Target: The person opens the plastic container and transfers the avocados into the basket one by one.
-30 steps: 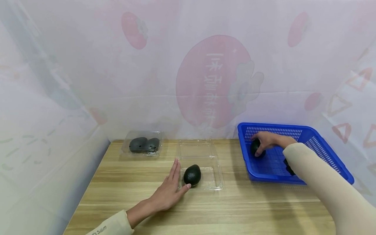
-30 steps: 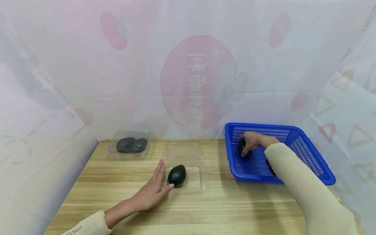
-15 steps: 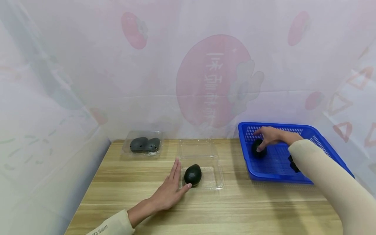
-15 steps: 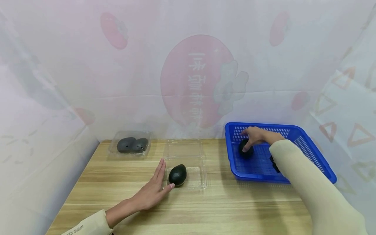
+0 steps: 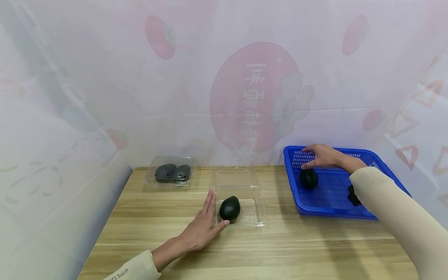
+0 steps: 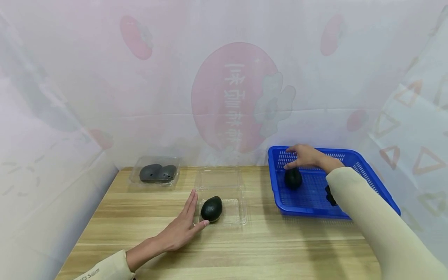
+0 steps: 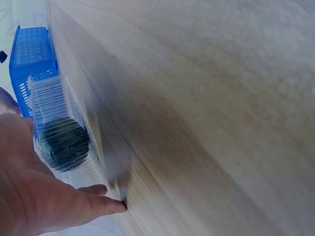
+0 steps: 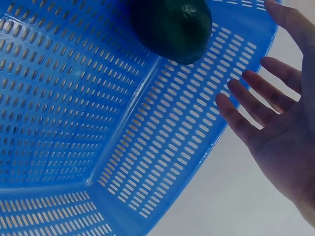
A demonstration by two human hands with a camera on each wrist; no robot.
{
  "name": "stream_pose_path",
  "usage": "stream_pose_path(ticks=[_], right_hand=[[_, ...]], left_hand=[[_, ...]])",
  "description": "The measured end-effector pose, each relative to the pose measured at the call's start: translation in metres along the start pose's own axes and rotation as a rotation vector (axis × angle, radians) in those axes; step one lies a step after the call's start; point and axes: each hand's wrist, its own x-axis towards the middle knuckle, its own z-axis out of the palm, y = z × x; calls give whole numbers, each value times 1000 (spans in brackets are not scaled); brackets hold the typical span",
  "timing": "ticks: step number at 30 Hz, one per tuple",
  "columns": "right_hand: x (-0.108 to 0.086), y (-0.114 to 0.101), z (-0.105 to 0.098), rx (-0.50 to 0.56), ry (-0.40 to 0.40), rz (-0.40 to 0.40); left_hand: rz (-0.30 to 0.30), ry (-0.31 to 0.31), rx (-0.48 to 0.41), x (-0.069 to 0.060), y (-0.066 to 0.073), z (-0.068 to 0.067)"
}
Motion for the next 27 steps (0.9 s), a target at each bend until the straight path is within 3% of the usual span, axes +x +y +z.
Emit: stream_pose_path(ticks=[10,19,27], right_hand=[[-2,-14,-5,-41,83,-31],[-5,-23,-10,-23,108,-34],[-6,-36,-7,-15,135,-106]], left_hand=[[2,1,-5,0,1,-1],[-2,7,-10,2,2,0],[-1,9,-6,2,0,1]])
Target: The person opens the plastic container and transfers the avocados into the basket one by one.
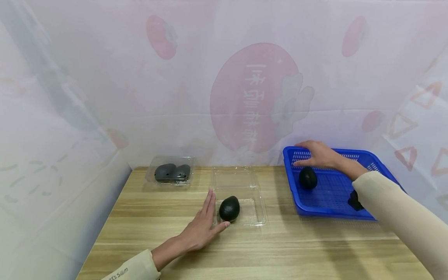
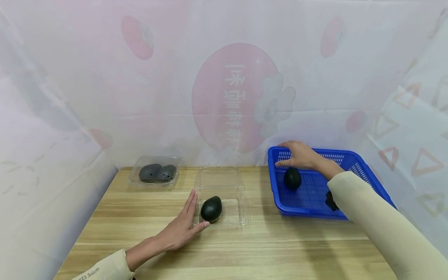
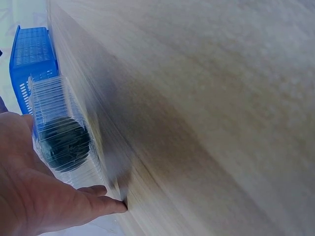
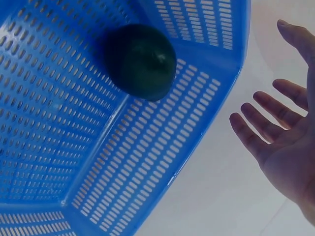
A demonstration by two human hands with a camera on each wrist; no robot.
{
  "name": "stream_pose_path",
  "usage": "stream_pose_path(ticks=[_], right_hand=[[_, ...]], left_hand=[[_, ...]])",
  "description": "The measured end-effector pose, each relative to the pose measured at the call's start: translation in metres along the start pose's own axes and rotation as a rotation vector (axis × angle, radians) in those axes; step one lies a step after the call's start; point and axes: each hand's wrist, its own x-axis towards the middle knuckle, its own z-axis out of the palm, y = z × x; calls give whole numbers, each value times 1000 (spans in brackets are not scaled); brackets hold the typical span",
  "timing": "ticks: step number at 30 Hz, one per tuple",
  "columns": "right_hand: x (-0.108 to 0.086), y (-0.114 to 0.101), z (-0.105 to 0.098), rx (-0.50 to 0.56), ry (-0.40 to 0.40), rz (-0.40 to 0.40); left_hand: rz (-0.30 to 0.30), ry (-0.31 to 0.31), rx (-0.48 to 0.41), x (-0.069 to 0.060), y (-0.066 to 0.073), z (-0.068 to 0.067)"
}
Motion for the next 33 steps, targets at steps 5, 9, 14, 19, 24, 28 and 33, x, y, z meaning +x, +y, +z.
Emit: stream_pose_path(ticks=[5,9,14,19,24,28,33], right_hand=[[0,-10,4,2,14,-25],[0,-19,8,0,37,-35],[0,-32,11,-4,63,-54],[0,-44,16,-6,48,-50],[0,-53,22,-5,42,-62],[1,-62,24,15,48,-87],[2,-73,28,20,52,-116]], left_hand=[[3,-1,1,0,0,1],[8,-1,2,0,1,1],[12,5,2,0,1,0],[12,10,3,1,1,1],[3,9,8,1,2,1],[3,6,21,2,1,1],[9,4,23,3,0,0]])
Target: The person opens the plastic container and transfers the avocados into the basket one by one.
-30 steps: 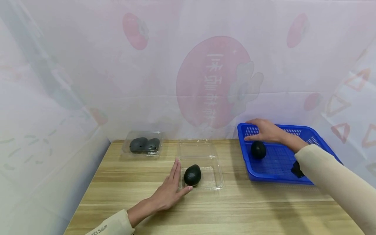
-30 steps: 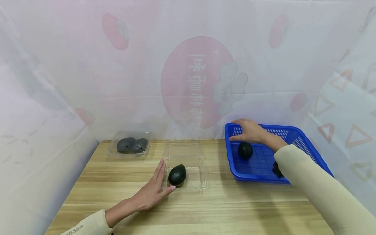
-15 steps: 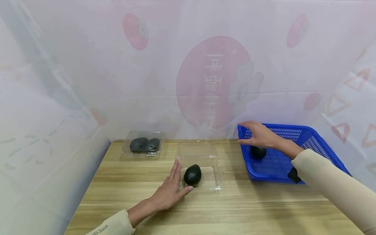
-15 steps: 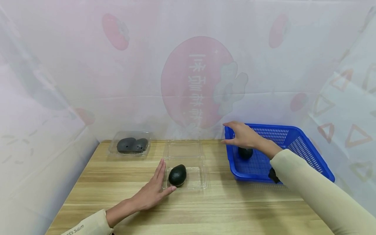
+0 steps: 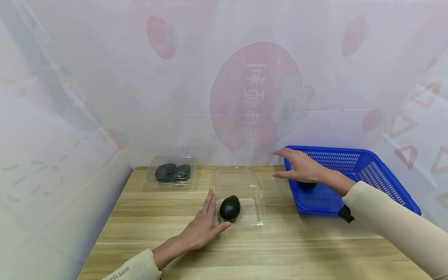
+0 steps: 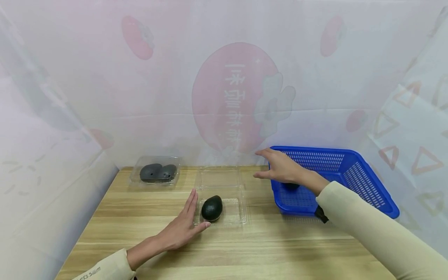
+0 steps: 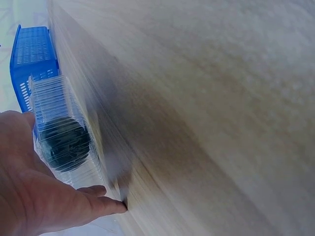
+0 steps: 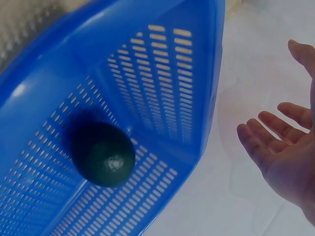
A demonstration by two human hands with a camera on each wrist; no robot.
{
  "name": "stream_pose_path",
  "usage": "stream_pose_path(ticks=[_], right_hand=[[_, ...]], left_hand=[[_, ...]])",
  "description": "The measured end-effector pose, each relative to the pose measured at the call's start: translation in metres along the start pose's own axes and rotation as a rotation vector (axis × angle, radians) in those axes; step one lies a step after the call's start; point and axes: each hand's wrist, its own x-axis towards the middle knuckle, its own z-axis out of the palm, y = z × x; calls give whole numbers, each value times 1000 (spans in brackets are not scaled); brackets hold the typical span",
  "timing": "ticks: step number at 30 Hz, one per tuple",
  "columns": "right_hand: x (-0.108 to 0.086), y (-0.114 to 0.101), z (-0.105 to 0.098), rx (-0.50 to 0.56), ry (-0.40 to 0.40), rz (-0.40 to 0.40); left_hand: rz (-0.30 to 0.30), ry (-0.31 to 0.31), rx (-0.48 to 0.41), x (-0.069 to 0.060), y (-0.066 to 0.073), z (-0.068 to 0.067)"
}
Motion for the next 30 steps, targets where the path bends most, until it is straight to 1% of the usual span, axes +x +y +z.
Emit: stream_pose_path(ticks=[7,16,22,30], right_hand=[[0,-12,6,18,-14,-24],[0,-27,14,60,-26,-47],[2,-36,21,64,-36,-59],[4,-46,29,83,-57,-67]], left_hand=[[4,-8,-26,0,-2,0],[10,-10,-29,-1,-2,1],[8,-11,-30,-1,-2,0],[34,8,-26,0,-2,-1]])
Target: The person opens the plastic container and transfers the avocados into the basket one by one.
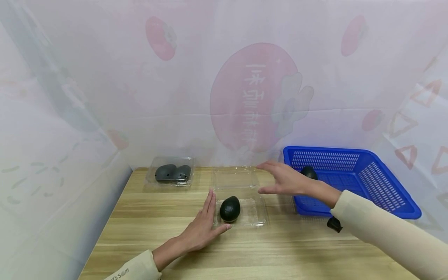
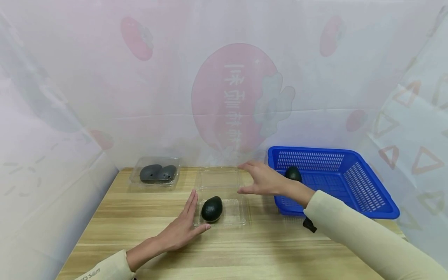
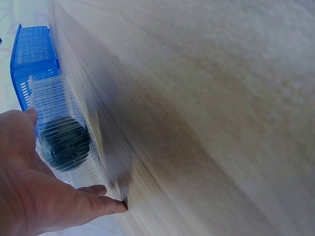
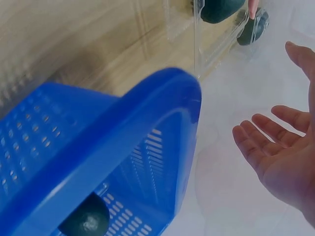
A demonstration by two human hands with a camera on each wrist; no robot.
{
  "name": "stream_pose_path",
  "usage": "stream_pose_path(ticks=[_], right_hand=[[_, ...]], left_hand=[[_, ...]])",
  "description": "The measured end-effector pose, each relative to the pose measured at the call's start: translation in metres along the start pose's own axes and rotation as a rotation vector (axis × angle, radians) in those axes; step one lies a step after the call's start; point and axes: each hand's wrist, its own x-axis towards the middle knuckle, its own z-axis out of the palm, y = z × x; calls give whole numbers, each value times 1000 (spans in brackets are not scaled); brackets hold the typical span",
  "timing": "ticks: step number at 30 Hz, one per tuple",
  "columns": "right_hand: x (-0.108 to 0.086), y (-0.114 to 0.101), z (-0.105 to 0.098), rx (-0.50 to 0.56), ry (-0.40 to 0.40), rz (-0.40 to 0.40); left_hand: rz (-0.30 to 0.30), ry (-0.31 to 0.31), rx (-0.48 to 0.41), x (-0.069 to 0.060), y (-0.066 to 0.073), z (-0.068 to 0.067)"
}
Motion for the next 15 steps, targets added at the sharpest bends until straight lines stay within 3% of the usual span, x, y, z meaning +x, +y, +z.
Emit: stream_pose_path(ticks=[15], right_hand=[[6,-18,11,6,-17,-73]], left_hand=[[-11,-20,3,1,-2,1]])
